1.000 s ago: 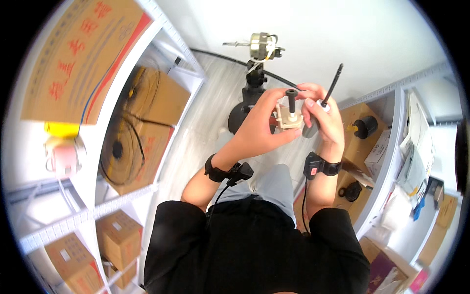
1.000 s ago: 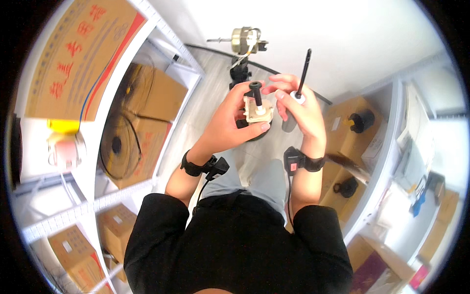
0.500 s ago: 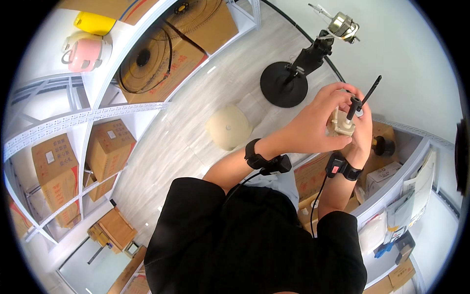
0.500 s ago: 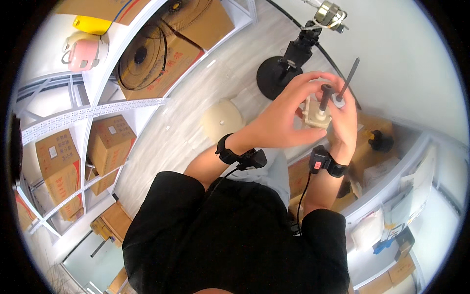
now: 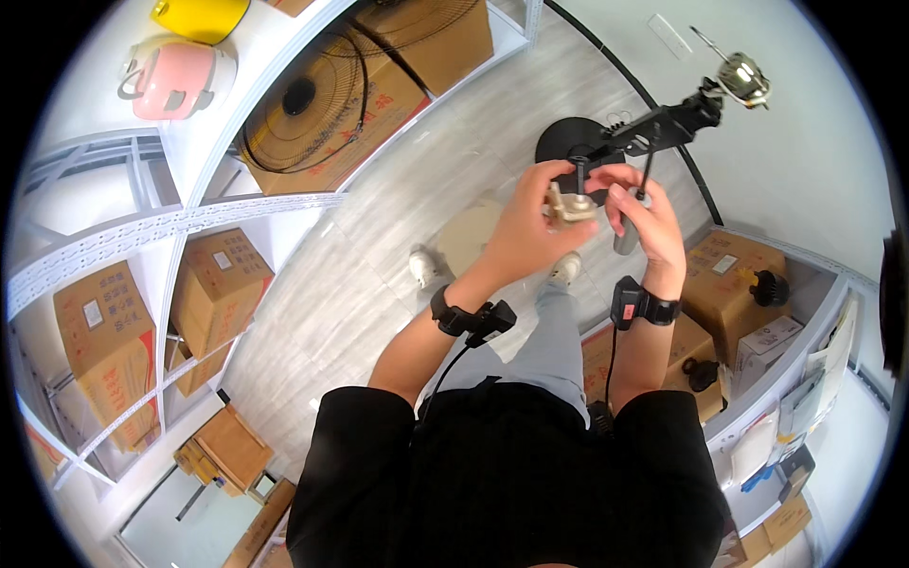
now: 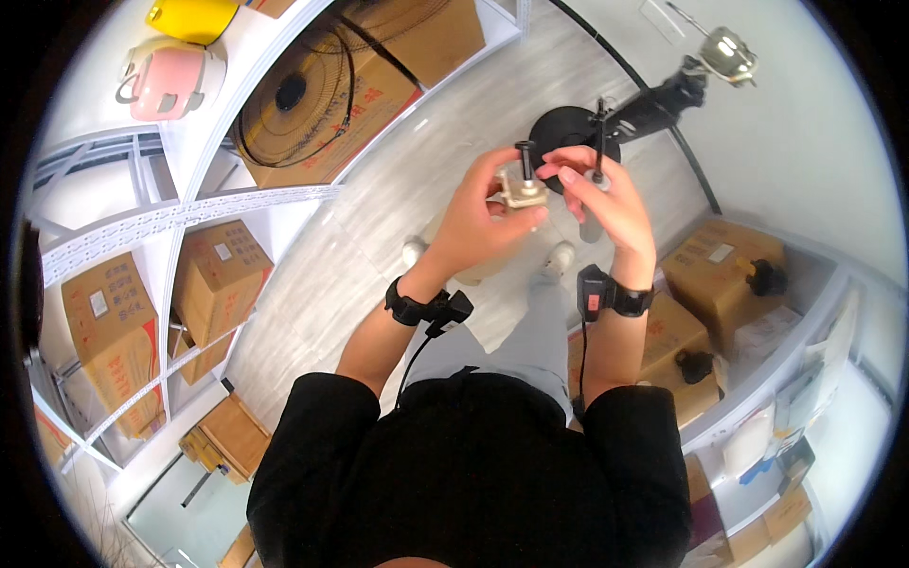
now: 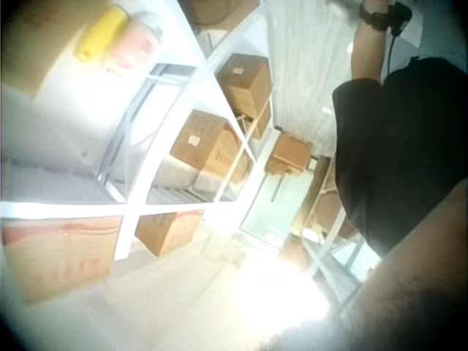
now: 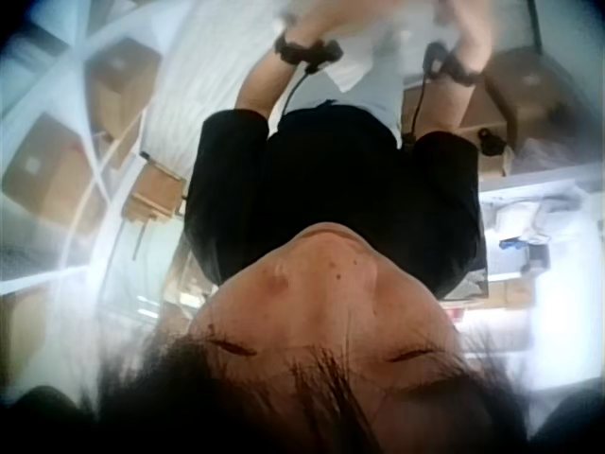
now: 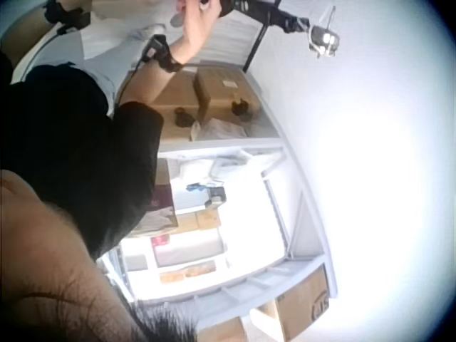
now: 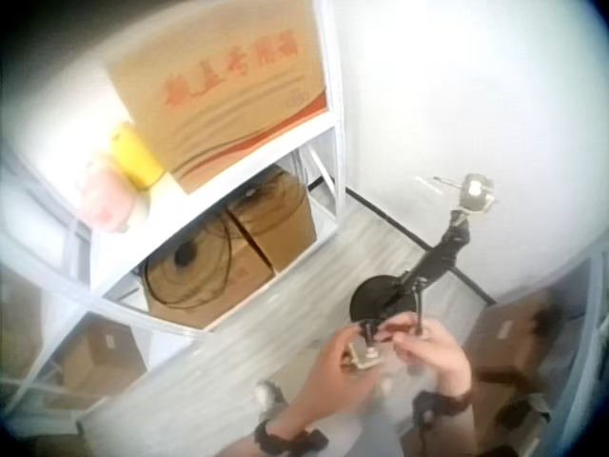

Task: The person uses a screwdriver to loosen and remove screws from a mechanical part mounted on a stand. They detach a white plastic component, inspect it, and continue adjusting the assembly with the screwdriver.

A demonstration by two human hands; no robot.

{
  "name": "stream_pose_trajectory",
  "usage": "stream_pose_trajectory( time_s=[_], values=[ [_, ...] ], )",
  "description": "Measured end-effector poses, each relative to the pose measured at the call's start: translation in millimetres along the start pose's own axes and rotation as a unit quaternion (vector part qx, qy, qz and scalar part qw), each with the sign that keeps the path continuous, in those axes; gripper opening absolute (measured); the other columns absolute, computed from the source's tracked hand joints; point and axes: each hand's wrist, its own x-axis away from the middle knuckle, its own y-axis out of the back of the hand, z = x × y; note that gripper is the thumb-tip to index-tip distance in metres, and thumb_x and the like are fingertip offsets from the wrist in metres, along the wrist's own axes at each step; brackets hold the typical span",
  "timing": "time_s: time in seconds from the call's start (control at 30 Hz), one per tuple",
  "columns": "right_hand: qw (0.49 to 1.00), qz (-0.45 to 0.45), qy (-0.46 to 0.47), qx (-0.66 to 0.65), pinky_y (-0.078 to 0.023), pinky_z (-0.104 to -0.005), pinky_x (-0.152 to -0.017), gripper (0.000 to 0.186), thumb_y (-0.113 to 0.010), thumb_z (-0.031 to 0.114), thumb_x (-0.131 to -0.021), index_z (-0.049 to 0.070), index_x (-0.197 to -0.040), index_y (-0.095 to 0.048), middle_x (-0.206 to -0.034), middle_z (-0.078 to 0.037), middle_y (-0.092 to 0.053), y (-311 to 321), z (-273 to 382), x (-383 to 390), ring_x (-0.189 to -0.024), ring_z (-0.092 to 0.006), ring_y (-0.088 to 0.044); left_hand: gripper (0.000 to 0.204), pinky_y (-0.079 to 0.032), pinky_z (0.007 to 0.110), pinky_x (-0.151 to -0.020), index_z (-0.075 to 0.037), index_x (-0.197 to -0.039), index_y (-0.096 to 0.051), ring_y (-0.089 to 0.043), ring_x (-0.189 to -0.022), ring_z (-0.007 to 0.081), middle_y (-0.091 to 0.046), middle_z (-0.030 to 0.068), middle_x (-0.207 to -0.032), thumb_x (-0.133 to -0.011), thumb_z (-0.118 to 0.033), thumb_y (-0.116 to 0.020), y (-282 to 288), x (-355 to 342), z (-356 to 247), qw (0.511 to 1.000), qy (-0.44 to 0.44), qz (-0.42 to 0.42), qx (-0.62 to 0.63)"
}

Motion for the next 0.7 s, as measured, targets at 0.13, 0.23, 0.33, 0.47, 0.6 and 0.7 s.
stream_pose_trajectory(
  time_s=[0.13,0.23,0.33,0.47,0.6,0.7],
  values=[
    [0.999,-0.023,-0.035,0.020,-0.042,-0.0214,-0.053,0.033,-0.064,0.021,-0.097,-0.002,-0.121,-0.064,-0.105,-0.012,-0.073,-55.5,-45.5,-55.0,-0.061,-0.0059,-0.051,0.070,-0.055,0.035,-0.085,-0.002,-0.139,-0.045,-0.061,-0.108,0.0216,-0.055,0.0120,-0.126,-0.082,-0.020,-0.082,92.9,-5.8,74.3,0.997,0.057,-0.024,0.053],
    [0.997,-0.026,-0.074,0.004,-0.043,-0.0211,-0.053,0.039,-0.070,0.023,-0.094,0.001,-0.126,-0.064,-0.111,-0.011,-0.072,-80.3,-80.5,-88.9,-0.063,-0.0053,-0.051,0.071,-0.055,0.035,-0.083,-0.003,-0.141,-0.042,-0.062,-0.108,0.0223,-0.054,0.0124,-0.129,-0.084,-0.021,-0.081,138.2,-16.7,92.3,0.985,0.105,-0.034,0.134],
    [0.995,-0.001,-0.103,-0.009,-0.043,-0.0218,-0.054,0.045,-0.076,0.022,-0.088,0.001,-0.126,-0.064,-0.103,-0.007,-0.071,-96.5,-92.0,-123.2,-0.066,-0.0054,-0.053,0.068,-0.056,0.034,-0.082,-0.004,-0.143,-0.041,-0.063,-0.109,0.0221,-0.054,0.0130,-0.133,-0.088,-0.022,-0.077,161.1,-44.3,96.9,0.977,0.118,-0.031,0.174],
    [0.995,0.020,-0.099,-0.020,-0.042,-0.0221,-0.054,0.053,-0.082,0.023,-0.082,0.000,-0.127,-0.065,-0.088,-0.001,-0.068,-78.8,-95.6,-159.5,-0.067,-0.0053,-0.055,0.076,-0.058,0.035,-0.083,-0.003,-0.149,-0.034,-0.062,-0.114,0.0242,-0.051,0.0161,-0.139,-0.089,-0.026,-0.076,154.1,-108.2,96.9,0.982,0.144,0.003,0.126],
    [0.994,0.009,-0.106,-0.011,-0.043,-0.0223,-0.054,0.051,-0.081,0.019,-0.081,0.000,-0.125,-0.066,-0.084,0.000,-0.067,-29.1,-97.7,-201.9,-0.065,-0.0056,-0.055,0.089,-0.059,0.039,-0.086,-0.001,-0.154,-0.025,-0.060,-0.118,0.0274,-0.044,0.0202,-0.145,-0.088,-0.032,-0.077,126.7,-174.1,101.9,0.988,0.148,0.016,0.047],
    [0.995,0.017,-0.103,0.003,-0.042,-0.0224,-0.054,0.047,-0.080,0.018,-0.081,0.000,-0.122,-0.066,-0.082,0.000,-0.066,5.4,-120.1,-239.0,-0.064,-0.0059,-0.055,0.093,-0.059,0.040,-0.087,0.001,-0.155,-0.022,-0.058,-0.121,0.0290,-0.041,0.0217,-0.147,-0.089,-0.036,-0.076,114.5,-215.6,123.3,0.986,0.158,0.035,0.032]
  ],
)
